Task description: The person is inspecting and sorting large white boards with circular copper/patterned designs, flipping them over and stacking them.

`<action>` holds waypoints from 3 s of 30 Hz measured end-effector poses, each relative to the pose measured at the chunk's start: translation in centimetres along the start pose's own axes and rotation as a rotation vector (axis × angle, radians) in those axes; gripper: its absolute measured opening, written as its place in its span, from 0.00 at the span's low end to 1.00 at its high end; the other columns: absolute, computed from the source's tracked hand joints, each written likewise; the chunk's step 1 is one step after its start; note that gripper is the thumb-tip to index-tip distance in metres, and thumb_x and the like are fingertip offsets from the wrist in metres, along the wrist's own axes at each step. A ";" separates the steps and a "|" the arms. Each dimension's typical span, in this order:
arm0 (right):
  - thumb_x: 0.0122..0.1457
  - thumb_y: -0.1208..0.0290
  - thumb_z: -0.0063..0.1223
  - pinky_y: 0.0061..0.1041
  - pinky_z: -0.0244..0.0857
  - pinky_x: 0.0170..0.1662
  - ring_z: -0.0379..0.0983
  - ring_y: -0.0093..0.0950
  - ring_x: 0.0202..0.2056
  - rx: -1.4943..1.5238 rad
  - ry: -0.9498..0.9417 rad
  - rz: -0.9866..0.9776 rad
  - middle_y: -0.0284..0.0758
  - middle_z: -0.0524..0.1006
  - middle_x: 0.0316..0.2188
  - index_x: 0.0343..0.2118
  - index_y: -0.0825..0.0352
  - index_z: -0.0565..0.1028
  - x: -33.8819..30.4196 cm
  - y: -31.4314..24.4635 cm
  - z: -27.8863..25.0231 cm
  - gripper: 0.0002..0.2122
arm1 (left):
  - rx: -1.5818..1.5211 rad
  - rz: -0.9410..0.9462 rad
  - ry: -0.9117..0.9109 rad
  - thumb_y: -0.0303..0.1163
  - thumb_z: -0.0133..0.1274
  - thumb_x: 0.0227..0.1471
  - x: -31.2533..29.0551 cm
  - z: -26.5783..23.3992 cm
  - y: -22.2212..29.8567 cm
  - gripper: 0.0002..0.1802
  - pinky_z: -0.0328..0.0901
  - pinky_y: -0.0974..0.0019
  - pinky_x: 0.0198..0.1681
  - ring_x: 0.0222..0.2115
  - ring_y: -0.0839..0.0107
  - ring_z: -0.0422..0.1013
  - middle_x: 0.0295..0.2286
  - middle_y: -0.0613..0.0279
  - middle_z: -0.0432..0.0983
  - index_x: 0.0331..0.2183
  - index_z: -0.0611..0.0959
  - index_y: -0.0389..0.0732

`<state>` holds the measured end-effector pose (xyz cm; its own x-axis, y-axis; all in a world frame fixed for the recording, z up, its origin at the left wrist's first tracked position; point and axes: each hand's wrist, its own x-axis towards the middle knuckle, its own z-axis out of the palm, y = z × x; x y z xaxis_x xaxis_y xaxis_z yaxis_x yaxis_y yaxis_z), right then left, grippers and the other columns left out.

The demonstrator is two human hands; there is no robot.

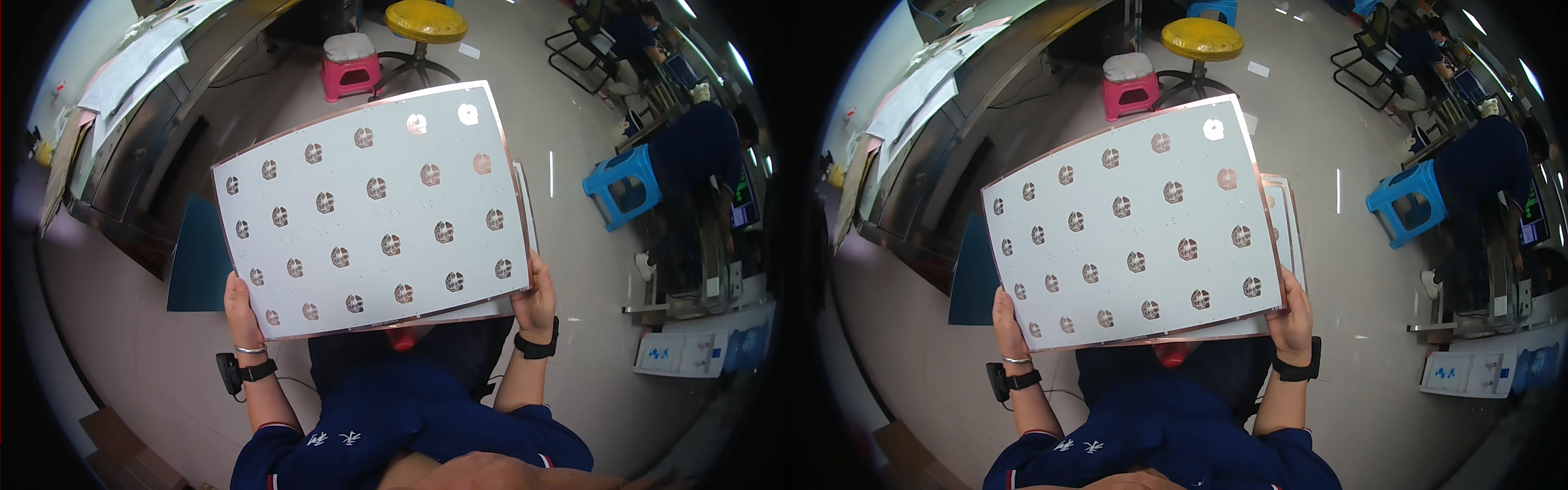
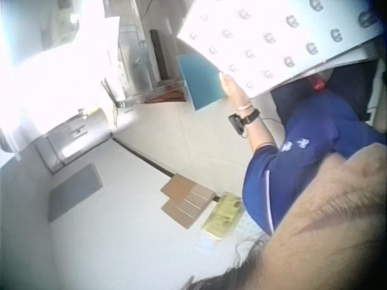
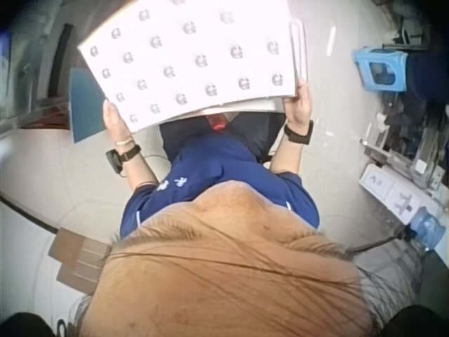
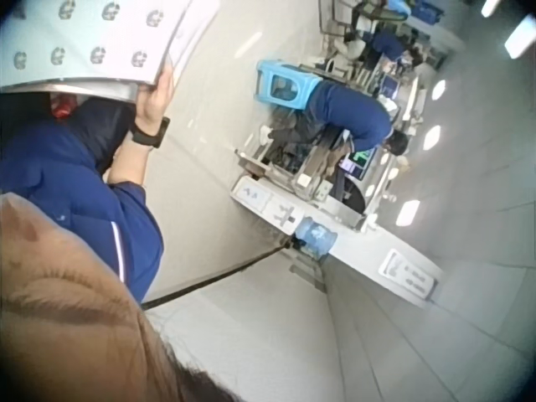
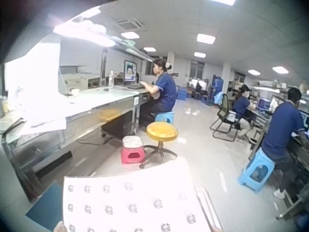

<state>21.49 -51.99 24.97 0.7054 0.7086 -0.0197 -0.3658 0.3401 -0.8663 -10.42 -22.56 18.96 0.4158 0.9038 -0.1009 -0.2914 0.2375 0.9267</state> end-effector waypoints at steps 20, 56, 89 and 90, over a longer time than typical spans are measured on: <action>0.57 0.63 0.43 0.25 0.61 0.46 0.67 0.29 0.44 -0.211 -0.100 0.266 0.43 0.69 0.43 0.50 0.78 0.60 1.7 0.2 3.1 0.24 | -0.547 -0.246 -0.174 0.47 0.32 0.59 0.1 -3.5 1.9 0.27 0.57 0.65 0.52 0.48 0.67 0.63 0.48 0.56 0.66 0.50 0.65 0.34; 0.61 0.70 0.38 0.23 0.71 0.35 0.74 0.31 0.34 -0.445 -0.359 0.342 0.49 0.72 0.40 0.57 0.69 0.52 1.1 6.0 15.0 0.23 | -1.725 -0.085 0.697 0.31 0.36 0.57 4.5 -25.6 -14.8 0.26 0.61 0.51 0.52 0.50 0.46 0.60 0.50 0.40 0.58 0.52 0.54 0.26; 0.60 0.74 0.38 0.18 0.65 0.40 0.71 0.23 0.37 -0.517 -0.467 0.498 0.40 0.73 0.42 0.53 0.71 0.61 1.2 8.6 13.7 0.18 | 0.406 0.013 0.821 0.35 0.52 0.51 4.6 -27.2 -8.4 0.19 0.63 0.72 0.37 0.34 0.74 0.67 0.35 0.62 0.71 0.42 0.73 0.34; 0.60 0.74 0.38 0.18 0.65 0.40 0.71 0.23 0.37 -0.520 -0.453 0.495 0.40 0.73 0.42 0.53 0.71 0.61 1.2 8.6 13.6 0.18 | 0.349 0.035 0.821 0.34 0.52 0.51 4.9 -26.8 -8.6 0.21 0.62 0.70 0.42 0.38 0.70 0.67 0.39 0.59 0.71 0.44 0.71 0.33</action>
<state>10.90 -39.79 24.31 0.1853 0.9178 -0.3512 -0.1641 -0.3235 -0.9319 -28.94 -10.59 0.77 -0.3754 0.9104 -0.1737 0.0424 0.2040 0.9780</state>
